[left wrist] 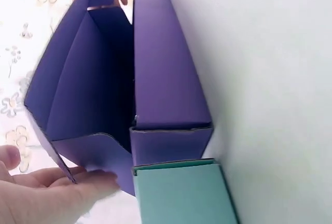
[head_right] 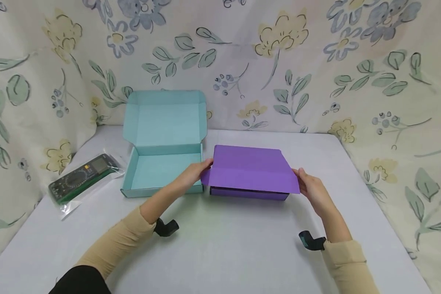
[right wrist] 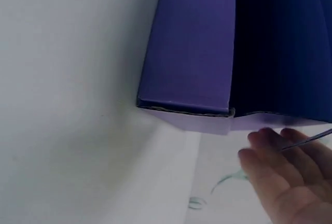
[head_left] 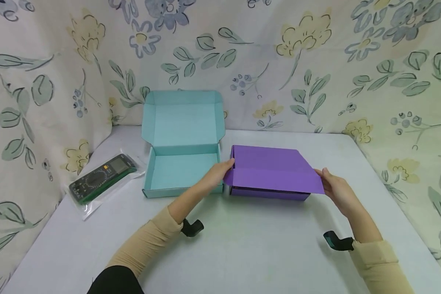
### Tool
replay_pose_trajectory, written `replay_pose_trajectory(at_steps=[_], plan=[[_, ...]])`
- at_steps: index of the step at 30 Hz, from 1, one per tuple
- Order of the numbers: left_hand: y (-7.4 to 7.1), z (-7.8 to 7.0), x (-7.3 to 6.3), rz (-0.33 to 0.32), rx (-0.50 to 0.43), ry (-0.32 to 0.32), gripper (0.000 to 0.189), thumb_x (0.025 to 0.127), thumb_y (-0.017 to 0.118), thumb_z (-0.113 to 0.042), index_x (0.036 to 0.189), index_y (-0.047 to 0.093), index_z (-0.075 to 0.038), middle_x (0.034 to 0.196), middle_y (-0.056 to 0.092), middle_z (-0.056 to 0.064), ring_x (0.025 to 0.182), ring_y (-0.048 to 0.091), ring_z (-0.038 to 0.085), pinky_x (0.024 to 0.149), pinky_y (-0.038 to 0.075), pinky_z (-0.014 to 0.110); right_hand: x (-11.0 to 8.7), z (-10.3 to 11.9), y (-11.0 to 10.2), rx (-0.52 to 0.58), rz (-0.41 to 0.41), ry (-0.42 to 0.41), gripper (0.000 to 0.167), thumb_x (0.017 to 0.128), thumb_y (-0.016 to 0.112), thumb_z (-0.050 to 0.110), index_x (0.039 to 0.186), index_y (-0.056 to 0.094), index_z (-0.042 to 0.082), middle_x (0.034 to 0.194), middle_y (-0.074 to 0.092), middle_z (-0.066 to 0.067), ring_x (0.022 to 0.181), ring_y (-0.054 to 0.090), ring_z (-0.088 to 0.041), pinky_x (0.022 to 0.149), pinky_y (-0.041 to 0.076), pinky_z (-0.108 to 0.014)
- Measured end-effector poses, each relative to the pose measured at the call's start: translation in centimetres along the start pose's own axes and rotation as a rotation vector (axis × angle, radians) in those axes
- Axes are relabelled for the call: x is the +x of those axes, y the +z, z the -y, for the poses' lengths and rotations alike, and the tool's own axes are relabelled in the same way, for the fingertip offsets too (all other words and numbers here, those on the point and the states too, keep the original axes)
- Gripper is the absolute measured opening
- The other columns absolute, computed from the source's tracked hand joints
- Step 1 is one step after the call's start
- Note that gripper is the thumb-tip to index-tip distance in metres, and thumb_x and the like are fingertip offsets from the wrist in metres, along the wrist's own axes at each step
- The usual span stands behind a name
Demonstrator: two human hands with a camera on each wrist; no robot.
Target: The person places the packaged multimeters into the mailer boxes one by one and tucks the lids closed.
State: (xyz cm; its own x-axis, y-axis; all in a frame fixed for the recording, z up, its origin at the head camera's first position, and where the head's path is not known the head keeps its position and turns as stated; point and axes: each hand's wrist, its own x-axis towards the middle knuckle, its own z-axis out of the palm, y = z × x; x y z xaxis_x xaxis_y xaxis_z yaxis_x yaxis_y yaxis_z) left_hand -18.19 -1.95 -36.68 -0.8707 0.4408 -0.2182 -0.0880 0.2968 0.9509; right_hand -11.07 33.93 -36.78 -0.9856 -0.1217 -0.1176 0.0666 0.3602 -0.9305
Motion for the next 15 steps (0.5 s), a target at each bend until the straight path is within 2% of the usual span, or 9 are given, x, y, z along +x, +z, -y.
replay_pose_trajectory(at_steps=[2, 5, 7, 9, 13, 15], plan=[[0.3, 0.5, -0.6, -0.036, 0.110, 0.024, 0.058, 0.106, 0.032, -0.041, 0.152, 0.031, -0.005, 0.154, 0.033, 0.011, 0.143, 0.026, 0.029, 0.117, 0.022, 0.045, -0.4, -0.2, 0.2, -0.030, -0.033, 0.014, 0.076, 0.104, 0.026, 0.049, 0.146, 0.025, -0.014, 0.148, 0.033, -0.028, 0.106, 0.048, 0.016, 0.092, 0.044, -0.010], [0.6, 1.2, -1.7, -0.068, 0.250, 0.108, 0.057, 0.105, 0.036, -0.036, 0.151, 0.031, -0.003, 0.154, 0.032, 0.013, 0.143, 0.026, 0.031, 0.116, 0.023, 0.046, -1.0, -0.4, 0.4, -0.066, -0.102, 0.012, 0.070, 0.105, 0.034, 0.044, 0.145, 0.032, -0.013, 0.137, 0.052, -0.004, 0.102, 0.050, 0.017, 0.091, 0.045, -0.011], [0.7, 1.8, -2.4, -0.068, 0.330, 0.174, 0.055, 0.106, 0.037, -0.031, 0.151, 0.029, 0.000, 0.154, 0.031, 0.017, 0.143, 0.026, 0.033, 0.116, 0.023, 0.047, -1.3, -0.6, 0.5, -0.069, -0.140, -0.010, 0.067, 0.105, 0.040, 0.040, 0.143, 0.035, -0.014, 0.125, 0.056, 0.014, 0.101, 0.051, 0.017, 0.089, 0.045, -0.010], [0.9, 2.4, -2.9, -0.061, 0.388, 0.231, 0.054, 0.106, 0.036, -0.026, 0.151, 0.026, 0.004, 0.155, 0.028, 0.019, 0.143, 0.024, 0.032, 0.117, 0.022, 0.045, -1.6, -0.8, 0.7, -0.073, -0.164, -0.039, 0.063, 0.104, 0.045, 0.036, 0.140, 0.037, -0.016, 0.112, 0.056, 0.025, 0.099, 0.052, 0.017, 0.087, 0.045, -0.009], [1.3, 3.2, -3.4, -0.064, 0.410, 0.299, 0.052, 0.107, 0.033, -0.021, 0.149, 0.026, 0.008, 0.154, 0.027, 0.021, 0.143, 0.024, 0.034, 0.117, 0.022, 0.045, -2.0, -1.0, 1.2, -0.072, -0.184, -0.073, 0.057, 0.104, 0.047, 0.028, 0.137, 0.040, -0.019, 0.108, 0.056, 0.027, 0.098, 0.053, 0.018, 0.085, 0.044, -0.006], [1.4, 3.3, -3.6, -0.068, 0.384, 0.291, 0.051, 0.107, 0.033, -0.023, 0.149, 0.028, 0.007, 0.154, 0.030, 0.020, 0.142, 0.027, 0.034, 0.116, 0.024, 0.044, -2.1, -1.1, 1.5, -0.089, -0.178, -0.067, 0.056, 0.105, 0.044, 0.027, 0.136, 0.040, -0.020, 0.118, 0.062, 0.010, 0.098, 0.052, 0.018, 0.084, 0.044, -0.005]])
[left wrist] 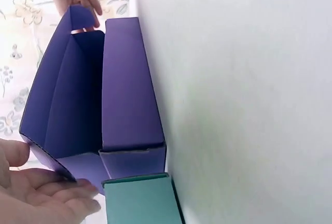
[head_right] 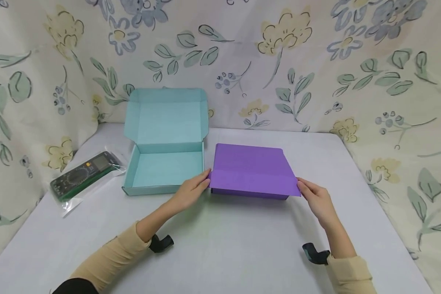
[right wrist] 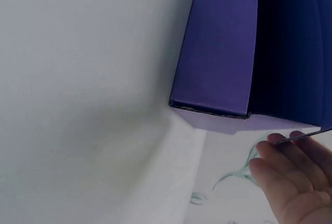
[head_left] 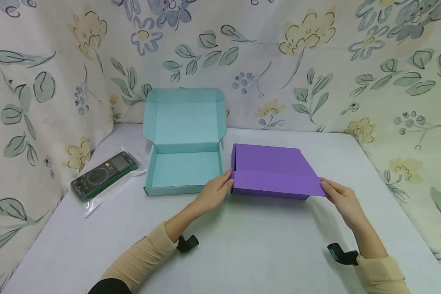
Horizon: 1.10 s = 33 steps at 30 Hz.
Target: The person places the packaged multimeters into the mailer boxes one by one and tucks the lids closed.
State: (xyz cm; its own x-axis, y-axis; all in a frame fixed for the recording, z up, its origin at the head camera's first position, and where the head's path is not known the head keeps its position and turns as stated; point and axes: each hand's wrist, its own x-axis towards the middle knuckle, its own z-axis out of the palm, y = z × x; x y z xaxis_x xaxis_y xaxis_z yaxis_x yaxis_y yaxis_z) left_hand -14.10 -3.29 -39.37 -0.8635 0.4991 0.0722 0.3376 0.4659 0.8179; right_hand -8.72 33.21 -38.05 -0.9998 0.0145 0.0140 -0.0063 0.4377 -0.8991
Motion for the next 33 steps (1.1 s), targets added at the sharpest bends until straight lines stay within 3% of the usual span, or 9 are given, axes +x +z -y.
replay_pose_trajectory(at_steps=[5, 10, 15, 23, 26, 27, 29, 30, 33], plan=[[0.1, -0.1, -0.2, 0.004, -0.035, -0.043, 0.051, 0.107, 0.034, -0.028, 0.149, 0.033, 0.001, 0.150, 0.036, 0.017, 0.137, 0.037, 0.034, 0.112, 0.031, 0.048, -0.2, 0.1, 0.5, -0.009, 0.046, 0.005, 0.057, 0.107, 0.035, 0.027, 0.135, 0.037, -0.023, 0.135, 0.040, -0.038, 0.098, 0.052, 0.016, 0.084, 0.046, -0.008], [0.2, -0.3, -0.2, 0.020, -0.020, -0.084, 0.053, 0.106, 0.036, -0.033, 0.148, 0.037, 0.000, 0.139, 0.050, 0.023, 0.123, 0.052, 0.031, 0.106, 0.039, 0.049, -0.2, 0.3, 0.7, -0.023, 0.064, 0.032, 0.057, 0.108, 0.033, 0.026, 0.133, 0.036, -0.025, 0.133, 0.041, -0.041, 0.095, 0.053, 0.015, 0.083, 0.048, -0.010], [0.4, -0.9, -0.4, 0.066, 0.037, -0.124, 0.057, 0.106, 0.035, -0.037, 0.148, 0.035, 0.003, 0.143, 0.046, 0.020, 0.132, 0.044, 0.035, 0.108, 0.038, 0.050, -0.5, 0.6, 1.0, -0.071, 0.081, 0.104, 0.056, 0.108, 0.031, 0.022, 0.131, 0.036, -0.028, 0.132, 0.042, -0.042, 0.095, 0.054, 0.012, 0.084, 0.051, -0.014], [1.1, -1.2, -0.4, 0.075, 0.143, -0.135, 0.056, 0.107, 0.034, -0.030, 0.146, 0.033, 0.009, 0.143, 0.046, 0.024, 0.131, 0.044, 0.037, 0.107, 0.039, 0.048, -0.4, 1.3, 1.7, -0.203, 0.059, 0.167, 0.051, 0.107, 0.030, 0.018, 0.128, 0.041, -0.027, 0.124, 0.052, -0.040, 0.095, 0.064, -0.014, 0.078, 0.057, -0.024], [1.4, -1.4, -0.3, 0.073, 0.162, -0.135, 0.054, 0.107, 0.035, -0.027, 0.146, 0.032, 0.011, 0.106, 0.066, 0.023, 0.089, 0.064, 0.026, 0.084, 0.052, 0.039, -0.3, 1.5, 1.8, -0.227, 0.064, 0.181, 0.049, 0.106, 0.030, 0.015, 0.128, 0.042, -0.027, 0.121, 0.054, -0.040, 0.092, 0.065, -0.019, 0.075, 0.058, -0.025], [1.4, -1.5, -0.3, 0.072, 0.168, -0.137, 0.054, 0.107, 0.035, -0.026, 0.146, 0.032, 0.011, 0.087, 0.066, 0.019, 0.071, 0.060, 0.020, 0.073, 0.052, 0.034, -0.2, 1.5, 1.9, -0.234, 0.066, 0.186, 0.049, 0.106, 0.030, 0.015, 0.127, 0.042, -0.027, 0.120, 0.054, -0.040, 0.093, 0.066, -0.021, 0.075, 0.058, -0.026], [1.6, -1.6, -0.4, 0.072, 0.161, -0.148, 0.053, 0.106, 0.035, -0.025, 0.146, 0.031, 0.010, 0.059, 0.049, 0.006, 0.049, 0.036, 0.011, 0.053, 0.040, 0.027, -0.1, 1.5, 1.9, -0.239, 0.071, 0.196, 0.048, 0.106, 0.029, 0.014, 0.127, 0.042, -0.028, 0.121, 0.053, -0.041, 0.095, 0.066, -0.027, 0.074, 0.058, -0.027], [1.6, -1.7, -0.4, 0.070, 0.149, -0.155, 0.053, 0.106, 0.035, -0.025, 0.146, 0.030, 0.010, 0.053, 0.037, 0.002, 0.046, 0.026, 0.010, 0.047, 0.032, 0.025, -0.1, 1.5, 1.9, -0.238, 0.075, 0.200, 0.049, 0.106, 0.029, 0.014, 0.127, 0.041, -0.028, 0.122, 0.053, -0.042, 0.097, 0.066, -0.030, 0.075, 0.058, -0.028], [1.9, -1.8, -0.6, 0.045, 0.113, -0.162, 0.053, 0.106, 0.036, -0.023, 0.146, 0.030, 0.011, 0.049, 0.029, -0.005, 0.042, 0.021, 0.007, 0.041, 0.023, 0.020, -0.1, 1.6, 2.1, -0.234, 0.074, 0.208, 0.048, 0.106, 0.029, 0.014, 0.127, 0.040, -0.029, 0.123, 0.051, -0.042, 0.101, 0.064, -0.036, 0.076, 0.058, -0.029]])
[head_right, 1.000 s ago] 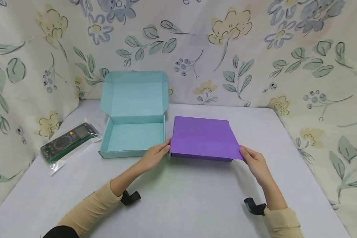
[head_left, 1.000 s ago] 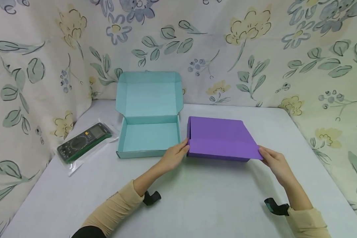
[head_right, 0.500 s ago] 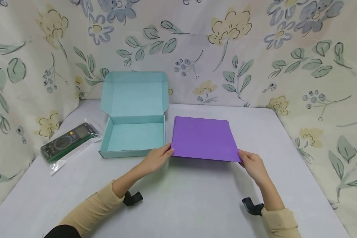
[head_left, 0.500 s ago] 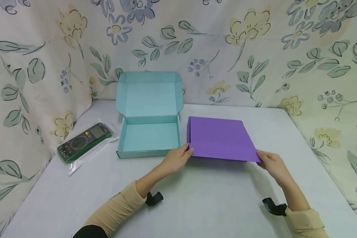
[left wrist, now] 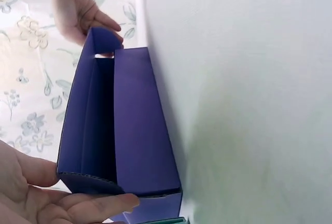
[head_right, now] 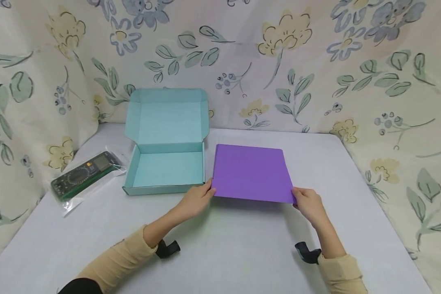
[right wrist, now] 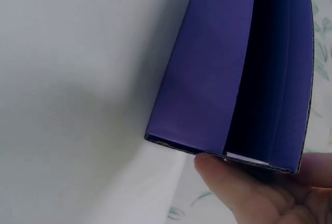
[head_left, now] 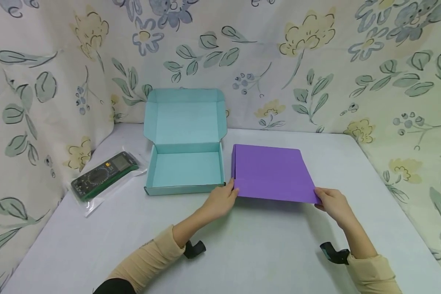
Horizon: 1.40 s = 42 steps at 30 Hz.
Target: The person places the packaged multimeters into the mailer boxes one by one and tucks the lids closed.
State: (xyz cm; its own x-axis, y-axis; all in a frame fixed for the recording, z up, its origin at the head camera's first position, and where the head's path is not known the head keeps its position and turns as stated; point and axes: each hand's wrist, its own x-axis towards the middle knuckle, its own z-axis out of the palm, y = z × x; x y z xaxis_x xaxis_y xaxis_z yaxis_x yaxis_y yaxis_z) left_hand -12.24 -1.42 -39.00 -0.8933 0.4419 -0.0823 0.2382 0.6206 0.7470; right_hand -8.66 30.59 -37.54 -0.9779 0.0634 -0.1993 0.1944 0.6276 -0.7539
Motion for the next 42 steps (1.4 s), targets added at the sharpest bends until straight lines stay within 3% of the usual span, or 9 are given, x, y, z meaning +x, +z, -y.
replay_pose_trajectory(at_steps=[15, 17, 19, 21, 23, 27, 33, 36, 42], plan=[[1.3, 0.3, -0.3, -0.070, -0.072, 0.028, 0.051, 0.106, 0.037, -0.017, 0.145, 0.026, 0.015, 0.052, 0.033, -0.002, 0.046, 0.024, 0.009, 0.048, 0.032, 0.026, -0.2, -0.1, 0.3, -0.011, 0.001, 0.007, 0.049, 0.107, 0.030, 0.015, 0.130, 0.038, -0.028, 0.126, 0.049, -0.042, 0.111, 0.059, -0.046, 0.080, 0.057, -0.034], [1.3, 0.7, 0.0, -0.059, -0.081, 0.028, 0.053, 0.106, 0.037, -0.017, 0.146, 0.024, 0.015, 0.062, 0.048, 0.006, 0.052, 0.040, 0.014, 0.061, 0.044, 0.029, -0.1, -0.5, 0.2, -0.020, 0.014, -0.006, 0.051, 0.107, 0.031, 0.017, 0.131, 0.037, -0.027, 0.127, 0.048, -0.041, 0.113, 0.057, -0.046, 0.083, 0.056, -0.036], [1.3, 1.0, 0.2, -0.033, -0.113, 0.024, 0.054, 0.106, 0.037, -0.017, 0.148, 0.021, 0.013, 0.096, 0.064, 0.021, 0.083, 0.062, 0.025, 0.087, 0.050, 0.038, 0.0, -1.1, 0.0, -0.010, 0.041, -0.027, 0.052, 0.107, 0.032, 0.020, 0.134, 0.035, -0.025, 0.131, 0.046, -0.040, 0.118, 0.053, -0.046, 0.087, 0.054, -0.038], [1.1, 1.4, 0.4, 0.001, -0.154, 0.016, 0.056, 0.106, 0.037, -0.018, 0.150, 0.017, 0.011, 0.139, 0.047, 0.027, 0.126, 0.049, 0.035, 0.110, 0.035, 0.044, 0.2, -1.7, -0.2, -0.001, 0.076, -0.059, 0.055, 0.107, 0.034, 0.023, 0.138, 0.032, -0.022, 0.136, 0.042, -0.039, 0.124, 0.047, -0.045, 0.092, 0.052, -0.035], [0.9, 1.8, 0.6, 0.034, -0.229, 0.001, 0.059, 0.105, 0.040, -0.019, 0.151, 0.015, 0.008, 0.157, 0.019, 0.022, 0.144, 0.020, 0.035, 0.117, 0.019, 0.046, 0.3, -2.4, -0.6, 0.011, 0.108, -0.102, 0.057, 0.107, 0.038, 0.026, 0.143, 0.028, -0.017, 0.142, 0.037, -0.036, 0.129, 0.040, -0.045, 0.094, 0.049, -0.025], [0.4, 2.2, 1.2, 0.066, -0.435, -0.040, 0.065, 0.102, 0.050, -0.012, 0.153, 0.013, 0.004, 0.159, 0.013, 0.019, 0.146, 0.014, 0.032, 0.118, 0.015, 0.043, 0.9, -3.7, -1.4, 0.070, 0.142, -0.176, 0.064, 0.104, 0.048, 0.029, 0.150, 0.023, -0.008, 0.151, 0.029, -0.029, 0.137, 0.029, -0.044, 0.088, 0.037, -0.005], [0.1, 2.7, 2.1, 0.087, -0.589, -0.062, 0.073, 0.096, 0.057, -0.002, 0.153, 0.011, 0.005, 0.158, 0.013, 0.022, 0.145, 0.015, 0.033, 0.117, 0.017, 0.042, 1.9, -5.0, -1.3, 0.314, 0.252, -0.179, 0.070, 0.103, 0.049, 0.019, 0.153, 0.006, -0.005, 0.157, 0.005, -0.029, 0.142, 0.007, -0.044, 0.097, 0.034, -0.007], [0.3, 2.7, 2.2, 0.093, -0.563, -0.067, 0.075, 0.095, 0.058, -0.001, 0.153, 0.011, 0.005, 0.158, 0.013, 0.022, 0.145, 0.017, 0.034, 0.117, 0.018, 0.042, 2.1, -5.5, -1.0, 0.390, 0.301, -0.164, 0.072, 0.103, 0.048, 0.015, 0.152, 0.000, -0.006, 0.156, -0.002, -0.031, 0.141, 0.001, -0.046, 0.099, 0.034, -0.008], [1.0, 2.6, 2.3, 0.047, -0.341, -0.035, 0.076, 0.092, 0.061, 0.001, 0.151, 0.013, 0.009, 0.155, 0.021, 0.024, 0.142, 0.025, 0.034, 0.115, 0.025, 0.041, 2.5, -5.4, -0.5, 0.318, 0.256, -0.167, 0.075, 0.099, 0.056, 0.014, 0.151, 0.007, -0.010, 0.155, 0.007, -0.033, 0.139, 0.011, -0.047, 0.092, 0.036, -0.005]])
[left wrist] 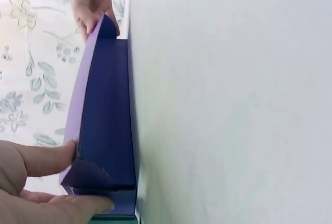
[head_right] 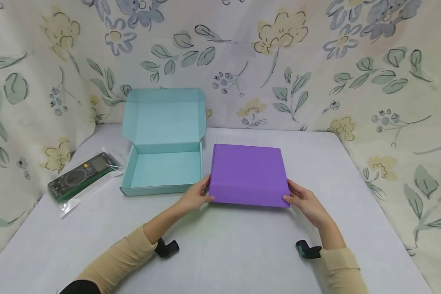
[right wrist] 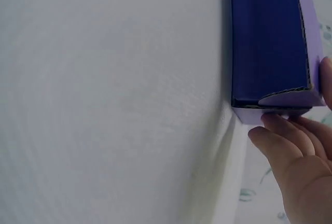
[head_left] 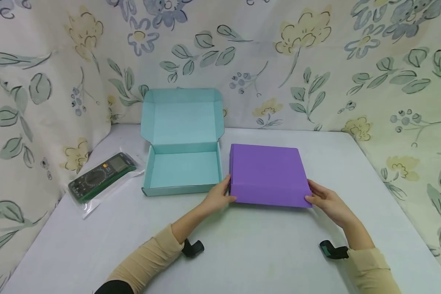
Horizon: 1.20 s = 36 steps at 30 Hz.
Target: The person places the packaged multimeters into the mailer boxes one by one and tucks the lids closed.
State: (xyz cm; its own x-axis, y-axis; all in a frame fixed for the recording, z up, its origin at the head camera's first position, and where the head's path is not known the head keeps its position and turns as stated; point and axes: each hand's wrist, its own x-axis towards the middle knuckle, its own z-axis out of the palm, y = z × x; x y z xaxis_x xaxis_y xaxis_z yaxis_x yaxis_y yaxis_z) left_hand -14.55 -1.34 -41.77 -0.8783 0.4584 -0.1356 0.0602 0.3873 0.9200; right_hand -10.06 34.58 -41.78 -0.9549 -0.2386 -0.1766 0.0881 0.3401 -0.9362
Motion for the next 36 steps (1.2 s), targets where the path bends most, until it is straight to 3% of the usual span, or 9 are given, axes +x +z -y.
replay_pose_trajectory(at_steps=[6, 12, 17, 22, 30, 36], plan=[[0.5, -0.3, 0.1, -0.047, 0.111, -0.023, 0.079, 0.091, 0.062, 0.001, 0.152, 0.013, 0.007, 0.155, 0.025, 0.023, 0.142, 0.025, 0.035, 0.115, 0.024, 0.044, 0.6, 0.6, 0.3, -0.013, -0.037, 0.019, 0.080, 0.094, 0.063, 0.007, 0.150, 0.009, -0.011, 0.153, 0.013, -0.035, 0.138, 0.019, -0.047, 0.092, 0.039, -0.006], [0.8, -0.8, 0.4, -0.070, 0.114, -0.076, 0.081, 0.088, 0.061, 0.008, 0.152, 0.012, 0.008, 0.155, 0.023, 0.024, 0.142, 0.024, 0.037, 0.116, 0.023, 0.046, 1.6, 0.8, 0.4, 0.101, -0.031, 0.028, 0.088, 0.089, 0.062, -0.005, 0.152, 0.001, -0.007, 0.157, 0.001, -0.030, 0.142, 0.008, -0.044, 0.103, 0.034, -0.016], [1.2, -0.8, 0.7, -0.098, 0.114, -0.070, 0.079, 0.086, 0.058, 0.013, 0.151, 0.014, 0.009, 0.151, 0.030, 0.029, 0.137, 0.033, 0.041, 0.113, 0.027, 0.048, 1.8, 0.6, 0.4, 0.226, -0.030, 0.029, 0.089, 0.088, 0.059, -0.011, 0.152, -0.003, -0.005, 0.158, -0.006, -0.027, 0.143, 0.001, -0.042, 0.104, 0.033, -0.017], [1.3, -1.0, 0.9, -0.125, 0.126, -0.040, 0.074, 0.084, 0.059, 0.015, 0.148, 0.021, 0.010, 0.142, 0.041, 0.032, 0.130, 0.043, 0.042, 0.108, 0.036, 0.049, 1.7, 0.2, 0.2, 0.232, -0.053, 0.041, 0.091, 0.087, 0.062, -0.010, 0.152, 0.000, -0.005, 0.158, -0.003, -0.027, 0.143, 0.004, -0.040, 0.099, 0.037, -0.011], [1.2, -0.9, 0.9, -0.188, 0.168, 0.028, 0.063, 0.079, 0.067, 0.016, 0.135, 0.039, 0.014, 0.128, 0.054, 0.032, 0.120, 0.053, 0.042, 0.101, 0.045, 0.047, 1.8, 0.0, -0.1, 0.227, -0.071, 0.069, 0.091, 0.084, 0.067, -0.008, 0.152, 0.006, -0.007, 0.157, 0.006, -0.029, 0.143, 0.016, -0.033, 0.094, 0.041, -0.010], [1.2, -0.6, 1.3, -0.216, 0.106, 0.055, 0.060, 0.076, 0.067, 0.020, 0.131, 0.043, 0.016, 0.132, 0.052, 0.031, 0.124, 0.051, 0.040, 0.101, 0.044, 0.043, 2.2, 0.2, -0.2, 0.256, -0.085, 0.090, 0.091, 0.081, 0.067, -0.013, 0.151, 0.009, -0.010, 0.154, 0.010, -0.032, 0.127, 0.045, -0.006, 0.092, 0.044, -0.011]])
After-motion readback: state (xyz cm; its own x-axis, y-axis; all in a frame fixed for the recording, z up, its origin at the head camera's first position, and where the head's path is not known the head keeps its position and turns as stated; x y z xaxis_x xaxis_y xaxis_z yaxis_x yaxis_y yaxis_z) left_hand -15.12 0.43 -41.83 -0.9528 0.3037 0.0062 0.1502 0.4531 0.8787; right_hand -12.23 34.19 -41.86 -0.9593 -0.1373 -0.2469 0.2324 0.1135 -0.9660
